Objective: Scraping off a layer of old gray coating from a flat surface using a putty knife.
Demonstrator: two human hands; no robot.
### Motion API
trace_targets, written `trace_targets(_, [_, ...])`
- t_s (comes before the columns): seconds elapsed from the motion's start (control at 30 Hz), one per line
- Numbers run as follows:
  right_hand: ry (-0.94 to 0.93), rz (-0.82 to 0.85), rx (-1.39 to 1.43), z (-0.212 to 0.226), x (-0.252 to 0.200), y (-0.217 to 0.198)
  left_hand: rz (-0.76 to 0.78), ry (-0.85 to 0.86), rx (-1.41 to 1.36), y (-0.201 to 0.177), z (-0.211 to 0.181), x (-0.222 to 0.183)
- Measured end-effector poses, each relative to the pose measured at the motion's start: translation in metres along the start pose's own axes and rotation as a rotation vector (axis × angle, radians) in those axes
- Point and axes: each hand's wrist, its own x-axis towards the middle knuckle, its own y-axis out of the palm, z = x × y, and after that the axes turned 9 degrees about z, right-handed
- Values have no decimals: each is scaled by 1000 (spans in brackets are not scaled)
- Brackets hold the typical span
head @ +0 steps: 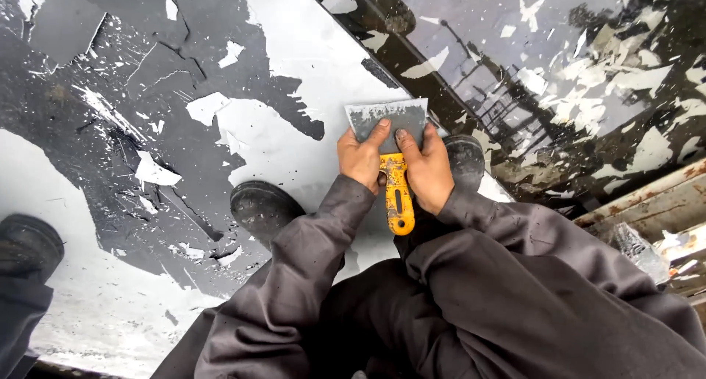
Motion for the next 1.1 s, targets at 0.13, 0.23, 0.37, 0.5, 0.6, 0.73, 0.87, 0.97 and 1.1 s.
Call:
trace_targets(0.13, [-21, -28, 110, 12, 9, 2, -28, -16, 14, 13, -7, 5])
trace_targets(0.23, [59, -108, -23, 9, 11, -4, -49, -34, -124, 16, -1, 0])
trace_targets(0.37, [-120, -56, -480, 23, 25, -10, -129, 22, -251, 23, 7, 8])
trace_targets(0.5, [-208, 34, -573, 32, 30, -15, -261, 34, -282, 32, 14, 10])
trace_targets(0.6, [-184, 77, -560, 42, 41, -19, -255, 127, -315, 40, 19, 16])
trace_targets(0.73, [-221, 77, -703, 48, 45, -22, -284, 166, -347, 52, 12, 10])
trace_targets(0.87, [-338, 91, -868, 41, 62, -35, -335, 225, -375, 54, 15, 25])
trace_targets(0.97, [-384, -12, -753, 14, 55, -26, -257, 273, -229, 28, 15, 33])
trace_targets(1.1, [-400, -89, -419, -17, 43, -11, -35, 158, -18, 0, -2, 28])
